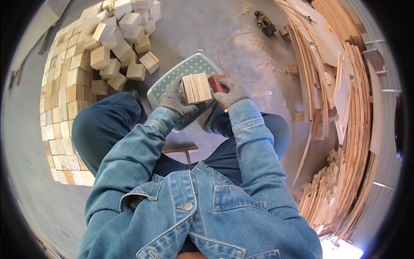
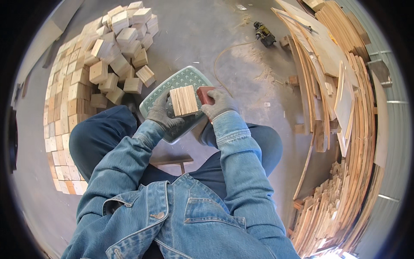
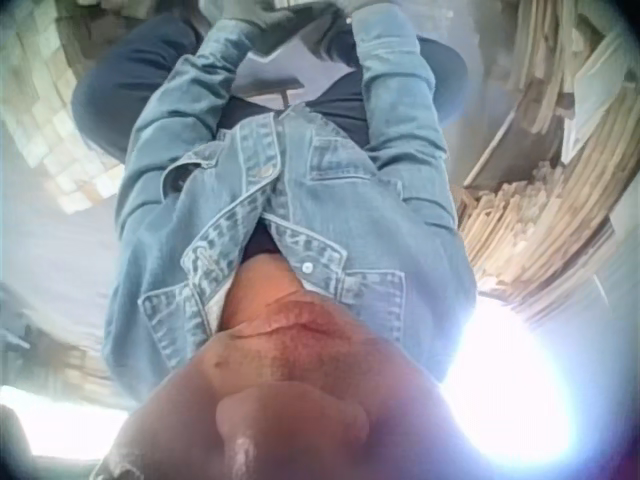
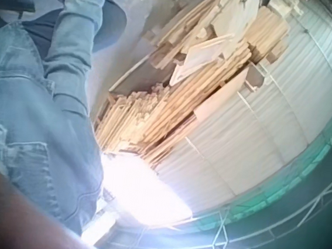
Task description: The person sits on a small stool and sands small wooden blocks one by one using a red sanding block. They hold the block in their left hand and rub the sanding block over its surfaces with their right hand, then place the finished block into a pile on the floor.
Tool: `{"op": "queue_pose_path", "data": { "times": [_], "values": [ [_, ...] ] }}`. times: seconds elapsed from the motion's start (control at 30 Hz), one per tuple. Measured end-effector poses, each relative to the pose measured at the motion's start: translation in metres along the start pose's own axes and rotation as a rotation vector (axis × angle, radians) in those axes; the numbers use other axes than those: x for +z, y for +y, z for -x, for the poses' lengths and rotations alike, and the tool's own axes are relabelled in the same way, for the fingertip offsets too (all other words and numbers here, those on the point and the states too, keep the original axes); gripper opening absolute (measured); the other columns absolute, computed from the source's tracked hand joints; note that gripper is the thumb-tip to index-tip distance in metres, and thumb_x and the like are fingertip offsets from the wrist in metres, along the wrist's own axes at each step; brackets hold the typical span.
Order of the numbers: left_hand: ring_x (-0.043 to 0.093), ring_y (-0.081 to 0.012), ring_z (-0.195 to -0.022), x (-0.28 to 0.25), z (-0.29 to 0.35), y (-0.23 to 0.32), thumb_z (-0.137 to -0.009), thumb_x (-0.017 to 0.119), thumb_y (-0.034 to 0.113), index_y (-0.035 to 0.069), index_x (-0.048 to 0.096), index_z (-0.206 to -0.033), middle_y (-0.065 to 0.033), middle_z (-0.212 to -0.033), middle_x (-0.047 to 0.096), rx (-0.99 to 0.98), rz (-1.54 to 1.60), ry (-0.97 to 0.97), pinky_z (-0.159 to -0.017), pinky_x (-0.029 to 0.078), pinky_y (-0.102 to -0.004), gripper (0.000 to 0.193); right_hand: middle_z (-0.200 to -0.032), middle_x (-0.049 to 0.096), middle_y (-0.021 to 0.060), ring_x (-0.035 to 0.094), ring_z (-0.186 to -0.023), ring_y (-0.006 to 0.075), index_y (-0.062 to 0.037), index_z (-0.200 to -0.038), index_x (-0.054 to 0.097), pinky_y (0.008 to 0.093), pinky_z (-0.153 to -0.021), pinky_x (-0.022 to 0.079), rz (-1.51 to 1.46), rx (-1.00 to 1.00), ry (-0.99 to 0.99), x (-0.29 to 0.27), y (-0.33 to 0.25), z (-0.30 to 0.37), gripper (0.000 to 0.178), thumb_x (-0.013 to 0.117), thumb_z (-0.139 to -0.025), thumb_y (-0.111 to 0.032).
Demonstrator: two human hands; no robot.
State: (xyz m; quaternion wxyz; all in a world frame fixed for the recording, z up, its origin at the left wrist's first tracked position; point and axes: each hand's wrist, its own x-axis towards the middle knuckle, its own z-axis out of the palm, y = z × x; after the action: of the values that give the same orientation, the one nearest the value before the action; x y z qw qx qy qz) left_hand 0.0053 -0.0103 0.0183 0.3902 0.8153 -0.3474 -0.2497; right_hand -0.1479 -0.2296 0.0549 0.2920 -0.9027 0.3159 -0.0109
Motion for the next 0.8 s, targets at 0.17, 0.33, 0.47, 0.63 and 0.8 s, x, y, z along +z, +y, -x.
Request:
{"op": "queue_pose_path", "data": {
  "times": [0.17,0.33,0.47,0.63,0.8],
  "values": [
    [0.062,-0.0325,-0.138,-0.007,0.007,-0.002,-0.074,0.095,0.039,0.003,0.054,-0.155,-0.0188,-0.147,0.066,-0.117,0.269,-0.090,-0.118,0.046,-0.0378,0.098,-0.141,0.070,0.0165,0.067,-0.129,0.0342,-0.0126,-0.138,0.073,0.0422,-0.113,0.051,0.115,-0.072,-0.013,-0.010,-0.022,-0.001,0.067,0.085,-0.077,-0.036],
    [0.061,-0.0313,-0.138,0.005,0.006,-0.003,-0.075,0.096,0.033,0.003,0.053,-0.155,-0.0192,-0.148,0.065,-0.077,0.310,-0.113,-0.119,0.045,-0.0388,0.096,-0.142,0.070,0.0137,0.067,-0.129,0.0330,-0.0118,-0.138,0.072,0.0415,-0.113,0.051,0.100,-0.031,-0.066,-0.021,-0.032,0.004,0.064,0.084,-0.079,-0.034],
    [0.063,-0.0291,-0.133,0.003,0.010,-0.001,-0.078,0.095,0.020,0.003,0.055,-0.153,-0.0175,-0.141,0.068,-0.059,0.488,-0.052,-0.116,0.048,-0.0389,0.086,-0.143,0.069,0.0131,0.066,-0.130,0.0326,-0.0133,-0.137,0.073,0.0413,-0.113,0.051,-0.055,-0.054,-0.009,-0.035,-0.043,0.014,0.060,0.083,-0.081,-0.033],
    [0.066,-0.0261,-0.127,-0.002,0.017,-0.015,-0.080,0.094,0.010,0.004,0.058,-0.149,-0.0144,-0.136,0.068,-0.072,0.572,-0.001,-0.112,0.052,-0.0375,0.079,-0.139,0.070,0.0156,0.067,-0.127,0.0347,-0.0091,-0.132,0.075,0.0420,-0.111,0.052,0.036,-0.157,0.043,-0.035,-0.048,0.023,0.059,0.086,-0.079,-0.031],
    [0.070,-0.0225,-0.118,-0.003,0.025,-0.002,-0.081,0.093,0.008,0.002,0.066,-0.140,-0.0117,-0.130,0.071,-0.109,0.602,0.113,-0.104,0.058,-0.0337,0.065,-0.137,0.071,0.0167,0.067,-0.127,0.0352,-0.0073,-0.130,0.076,0.0420,-0.111,0.052,0.067,-0.174,0.054,-0.029,-0.044,0.028,0.059,0.088,-0.077,-0.030]
  ]
}}
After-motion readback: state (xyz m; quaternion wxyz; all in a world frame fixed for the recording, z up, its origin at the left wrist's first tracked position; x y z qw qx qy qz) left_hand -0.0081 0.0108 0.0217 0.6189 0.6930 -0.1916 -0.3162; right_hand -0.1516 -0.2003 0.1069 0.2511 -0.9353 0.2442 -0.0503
